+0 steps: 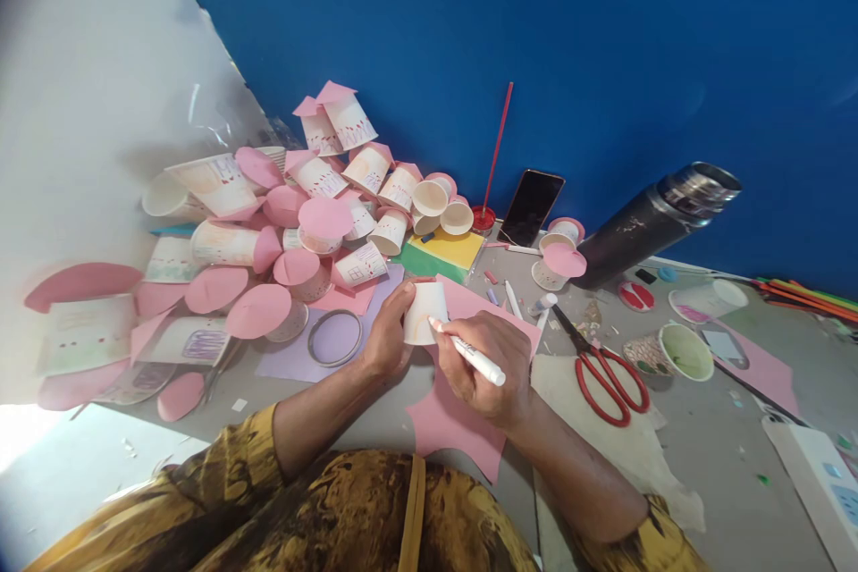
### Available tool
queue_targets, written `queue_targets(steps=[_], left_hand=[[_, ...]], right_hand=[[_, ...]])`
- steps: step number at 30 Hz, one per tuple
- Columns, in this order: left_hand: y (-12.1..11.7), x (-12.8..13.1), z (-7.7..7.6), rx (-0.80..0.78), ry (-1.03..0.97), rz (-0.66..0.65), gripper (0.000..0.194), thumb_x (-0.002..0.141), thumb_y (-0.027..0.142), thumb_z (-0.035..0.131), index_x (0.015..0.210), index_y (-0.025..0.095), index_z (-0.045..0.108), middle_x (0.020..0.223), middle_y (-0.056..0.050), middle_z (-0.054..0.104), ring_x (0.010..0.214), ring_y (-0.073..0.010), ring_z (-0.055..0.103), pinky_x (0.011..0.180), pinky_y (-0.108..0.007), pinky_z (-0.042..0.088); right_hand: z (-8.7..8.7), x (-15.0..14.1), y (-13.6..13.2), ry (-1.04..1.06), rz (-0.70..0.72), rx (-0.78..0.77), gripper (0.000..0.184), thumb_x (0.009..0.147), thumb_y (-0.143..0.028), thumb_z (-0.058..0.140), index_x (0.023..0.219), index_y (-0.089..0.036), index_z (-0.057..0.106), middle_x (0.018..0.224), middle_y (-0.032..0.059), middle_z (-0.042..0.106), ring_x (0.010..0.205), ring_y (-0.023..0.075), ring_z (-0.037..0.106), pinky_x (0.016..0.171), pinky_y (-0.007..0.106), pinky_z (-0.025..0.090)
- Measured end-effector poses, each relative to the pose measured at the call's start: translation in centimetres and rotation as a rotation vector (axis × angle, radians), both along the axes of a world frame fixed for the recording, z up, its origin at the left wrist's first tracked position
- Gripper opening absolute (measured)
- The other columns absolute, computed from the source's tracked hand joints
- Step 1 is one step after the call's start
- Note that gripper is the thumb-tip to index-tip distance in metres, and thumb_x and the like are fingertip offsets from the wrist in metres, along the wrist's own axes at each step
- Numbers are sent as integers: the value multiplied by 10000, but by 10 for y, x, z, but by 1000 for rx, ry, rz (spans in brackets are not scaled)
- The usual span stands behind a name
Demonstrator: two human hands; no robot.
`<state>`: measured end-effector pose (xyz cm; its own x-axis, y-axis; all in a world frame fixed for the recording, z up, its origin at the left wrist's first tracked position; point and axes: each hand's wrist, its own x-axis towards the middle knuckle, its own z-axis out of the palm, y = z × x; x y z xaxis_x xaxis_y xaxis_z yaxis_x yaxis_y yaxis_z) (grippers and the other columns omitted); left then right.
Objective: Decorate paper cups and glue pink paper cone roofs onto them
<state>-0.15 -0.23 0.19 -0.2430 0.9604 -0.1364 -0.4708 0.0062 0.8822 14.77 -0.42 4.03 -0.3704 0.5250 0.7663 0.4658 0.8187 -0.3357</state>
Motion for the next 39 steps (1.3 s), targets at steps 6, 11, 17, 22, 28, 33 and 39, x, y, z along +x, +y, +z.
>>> queue_targets(steps=[6, 11, 17, 22, 28, 33, 39], left_hand=[[-1, 2, 1, -9, -12, 13, 314, 852, 462, 632, 932, 168, 705, 861, -32, 646, 734, -162, 548, 632, -271, 438], [2, 2, -2, -27, -118, 8, 326, 844, 471, 641, 949, 170, 707, 849, -25, 637, 723, -159, 549, 626, -270, 446], [0, 3, -2, -15, -136, 0, 310, 838, 451, 656, 930, 162, 720, 851, -28, 637, 744, -155, 549, 645, -260, 452], [0, 3, -3, -43, -200, -11, 356, 825, 489, 672, 953, 160, 715, 824, -20, 621, 726, -149, 542, 636, -253, 453], [1, 2, -4, -67, -246, -34, 376, 827, 508, 673, 975, 163, 703, 811, -12, 607, 716, -148, 549, 655, -266, 475], [2, 2, -6, -75, -289, -28, 377, 819, 489, 685, 983, 150, 703, 832, -26, 634, 734, -152, 575, 660, -263, 481], [3, 0, -6, -119, -339, -68, 406, 842, 503, 666, 1027, 142, 676, 796, -35, 638, 693, -167, 594, 620, -282, 489]], right_hand=[[-4, -1, 0, -23, -13, 29, 44, 934, -154, 618, 934, -194, 636, 671, 20, 710, 550, 145, 611, 554, 281, 455], [-2, 1, 1, -23, -87, 43, 84, 945, -183, 603, 875, -203, 645, 645, 15, 698, 536, 143, 603, 552, 283, 453], [-4, 0, -1, -20, -27, 50, 38, 920, -152, 639, 931, -188, 639, 672, 23, 716, 559, 149, 631, 560, 276, 470], [-4, 3, 2, -17, -81, 47, 58, 929, -165, 614, 890, -190, 649, 669, 24, 708, 550, 154, 629, 561, 281, 468], [3, 2, 1, 18, -92, 40, 87, 929, -187, 620, 855, -213, 657, 652, 12, 710, 521, 149, 632, 536, 271, 473], [4, 3, 2, 6, -84, 19, 111, 942, -196, 594, 850, -214, 652, 668, 18, 718, 547, 152, 651, 557, 271, 492], [2, 7, 2, 80, -55, -29, 71, 923, -146, 610, 899, -209, 633, 679, 2, 707, 550, 142, 630, 543, 267, 477]])
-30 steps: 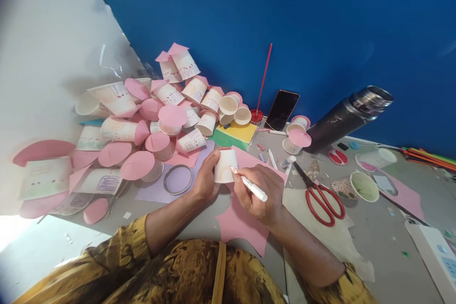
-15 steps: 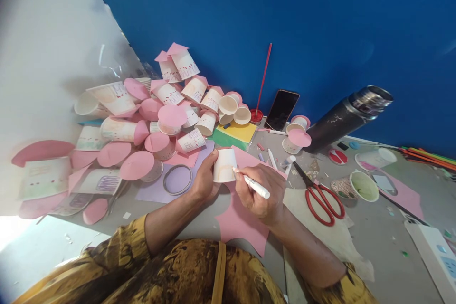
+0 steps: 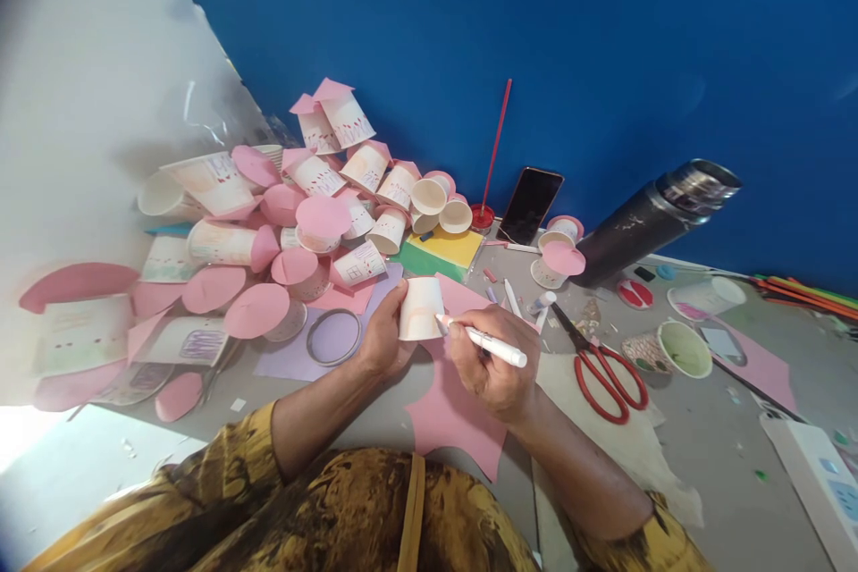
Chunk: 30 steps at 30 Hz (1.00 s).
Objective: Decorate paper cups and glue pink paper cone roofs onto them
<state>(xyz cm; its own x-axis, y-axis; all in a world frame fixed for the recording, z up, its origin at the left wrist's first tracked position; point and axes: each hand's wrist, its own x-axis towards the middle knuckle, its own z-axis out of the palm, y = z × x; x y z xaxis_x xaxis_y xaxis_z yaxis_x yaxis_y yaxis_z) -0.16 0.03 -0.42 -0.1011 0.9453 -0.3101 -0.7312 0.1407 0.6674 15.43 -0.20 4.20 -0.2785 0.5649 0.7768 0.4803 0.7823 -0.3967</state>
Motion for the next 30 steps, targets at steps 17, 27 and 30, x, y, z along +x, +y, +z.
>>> queue_targets(steps=[17, 27, 30], left_hand=[[-2, 2, 5, 61, 132, 14, 381, 809, 502, 661, 972, 161, 714, 798, -25, 622, 693, -160, 545, 605, -269, 435], [-3, 2, 4, 83, 162, 37, 372, 824, 496, 645, 969, 161, 714, 816, -25, 621, 711, -159, 537, 633, -272, 434], [-3, 1, 3, 85, 180, 35, 384, 828, 512, 639, 981, 166, 706, 795, -18, 608, 688, -159, 533, 614, -274, 426]], right_hand=[[1, -4, -1, 11, 24, -26, 74, 930, -162, 606, 904, -215, 651, 692, 4, 727, 580, 154, 679, 568, 265, 524], [1, -6, 0, -6, -2, 19, 85, 942, -177, 605, 879, -213, 649, 686, 14, 730, 560, 156, 668, 543, 270, 502], [0, -4, 0, -15, 20, 5, 81, 935, -172, 607, 888, -218, 654, 686, 4, 732, 563, 152, 671, 553, 269, 507]])
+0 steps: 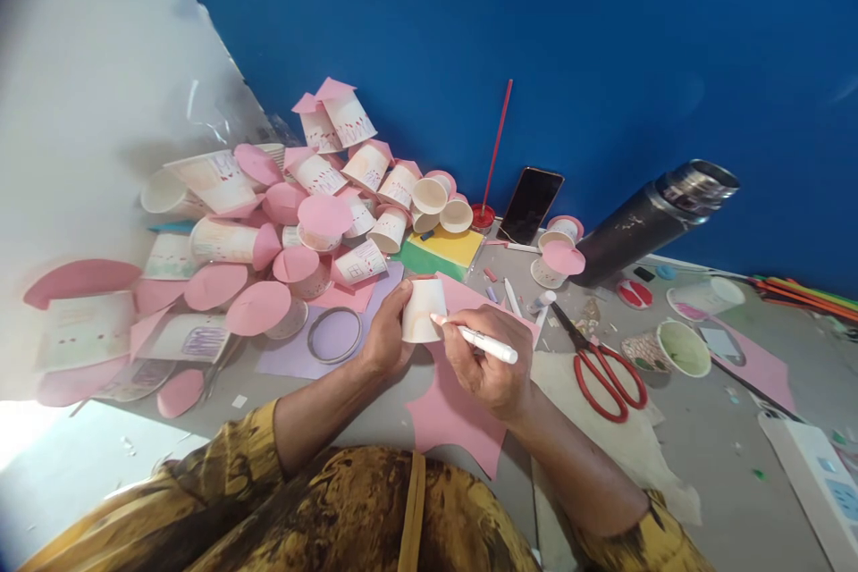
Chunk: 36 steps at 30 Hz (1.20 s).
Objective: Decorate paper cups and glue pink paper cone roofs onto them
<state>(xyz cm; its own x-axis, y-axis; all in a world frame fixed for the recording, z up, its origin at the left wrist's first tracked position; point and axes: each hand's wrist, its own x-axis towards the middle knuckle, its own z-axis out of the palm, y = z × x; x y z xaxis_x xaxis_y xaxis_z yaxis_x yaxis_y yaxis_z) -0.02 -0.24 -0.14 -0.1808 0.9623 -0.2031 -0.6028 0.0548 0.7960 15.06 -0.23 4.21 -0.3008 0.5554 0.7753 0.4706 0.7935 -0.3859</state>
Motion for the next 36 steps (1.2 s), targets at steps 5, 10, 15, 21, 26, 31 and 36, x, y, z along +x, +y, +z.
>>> queue_targets(steps=[5, 10, 15, 21, 26, 31, 36], left_hand=[[1, -1, -2, 19, 38, 12, 401, 837, 536, 631, 987, 171, 704, 820, -28, 619, 723, -171, 550, 655, -287, 450], [-2, 0, 2, 57, 128, 28, 349, 842, 492, 647, 963, 170, 706, 880, -39, 647, 728, -164, 545, 626, -274, 430], [-3, 0, 3, 48, 172, 46, 318, 865, 471, 621, 957, 176, 696, 858, -32, 643, 720, -166, 543, 626, -278, 434], [-3, 0, 0, 47, 185, 46, 345, 871, 505, 611, 964, 181, 685, 833, -26, 636, 690, -167, 535, 604, -279, 415], [-4, -1, 0, 47, 254, 51, 334, 889, 489, 601, 979, 178, 683, 862, -31, 638, 727, -170, 539, 623, -276, 427], [-3, -2, -2, 55, 255, 38, 356, 914, 515, 566, 1017, 190, 669, 837, -23, 625, 692, -163, 532, 590, -269, 427], [-4, 0, -3, 56, 274, 44, 325, 915, 474, 579, 1010, 179, 674, 860, -29, 631, 704, -156, 536, 602, -262, 438]], right_hand=[[-1, 1, 1, 2, -26, 33, 81, 928, -162, 605, 881, -214, 647, 681, 10, 726, 547, 152, 655, 539, 276, 496], [-4, -2, 2, -7, 2, 8, 76, 942, -162, 608, 892, -208, 643, 697, 20, 732, 580, 155, 667, 565, 281, 510], [-3, -1, 1, -8, 48, -13, 79, 944, -166, 606, 893, -209, 647, 695, 16, 730, 556, 152, 650, 557, 283, 501], [-3, -2, 2, 10, 44, 0, 71, 923, -130, 635, 905, -197, 650, 700, 19, 733, 567, 154, 648, 564, 278, 486], [-4, -2, 0, -6, 76, -17, 63, 924, -142, 630, 903, -195, 657, 685, 14, 720, 547, 150, 631, 557, 279, 483], [-4, -1, 2, 9, 24, 8, 72, 937, -151, 620, 907, -209, 649, 709, 16, 738, 567, 150, 652, 560, 280, 488], [-6, -2, 2, 2, 50, -25, 60, 939, -154, 632, 913, -205, 649, 716, 23, 742, 573, 154, 655, 562, 285, 486]])
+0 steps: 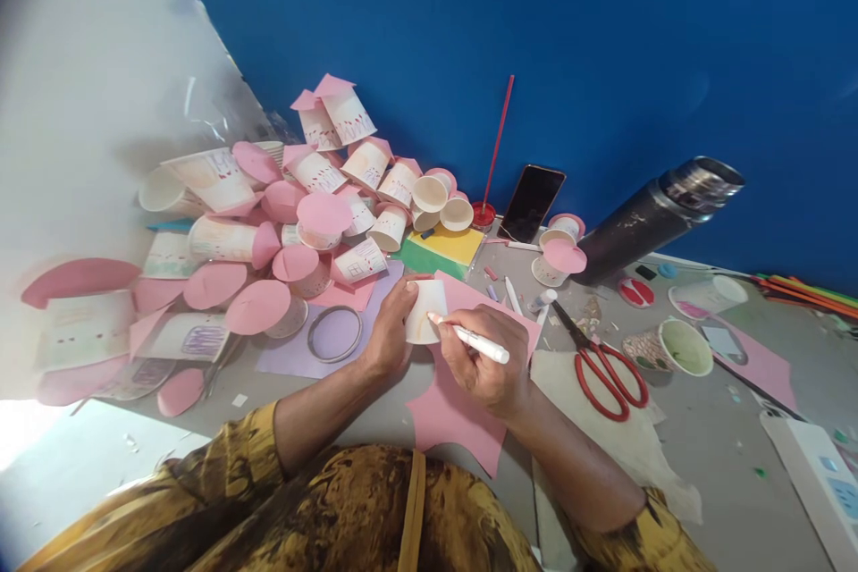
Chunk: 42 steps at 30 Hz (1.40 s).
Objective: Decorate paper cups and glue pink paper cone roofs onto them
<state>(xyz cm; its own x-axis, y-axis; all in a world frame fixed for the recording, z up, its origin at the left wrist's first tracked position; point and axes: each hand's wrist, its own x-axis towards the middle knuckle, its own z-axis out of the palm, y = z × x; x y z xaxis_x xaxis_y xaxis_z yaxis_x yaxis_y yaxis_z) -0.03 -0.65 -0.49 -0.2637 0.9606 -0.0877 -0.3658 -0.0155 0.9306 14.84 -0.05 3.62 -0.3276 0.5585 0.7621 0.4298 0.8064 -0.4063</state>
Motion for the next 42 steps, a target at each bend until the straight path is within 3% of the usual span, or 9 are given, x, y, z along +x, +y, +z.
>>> queue_targets(steps=[8, 22, 34, 42], left_hand=[[0, -1, 0, 12, -27, -5, 350, 915, 507, 582, 1028, 189, 672, 835, -25, 620, 688, -156, 530, 581, -262, 425], [-3, -1, 3, 5, 71, -4, 317, 933, 472, 564, 1025, 188, 671, 884, -35, 636, 744, -175, 551, 641, -283, 444], [-2, -2, 1, -5, 76, -20, 337, 939, 494, 556, 1050, 189, 647, 883, -31, 627, 732, -170, 542, 651, -291, 444], [-2, 0, 2, 6, 53, 7, 317, 919, 481, 586, 1004, 189, 672, 895, -36, 638, 748, -174, 536, 658, -287, 433]], right_hand=[[0, 2, 1, 4, -52, 22, 75, 945, -162, 611, 898, -208, 649, 704, 20, 735, 580, 150, 657, 562, 282, 485], [0, 1, 1, -10, 35, -16, 63, 942, -164, 619, 919, -202, 663, 716, 27, 739, 564, 144, 633, 561, 289, 485], [3, -1, 1, -24, 71, 55, 79, 923, -128, 625, 900, -204, 635, 669, 1, 706, 525, 140, 600, 556, 283, 466], [3, -1, -1, -42, 78, -28, 112, 945, -167, 595, 852, -211, 636, 646, 0, 694, 518, 138, 598, 548, 283, 464]])
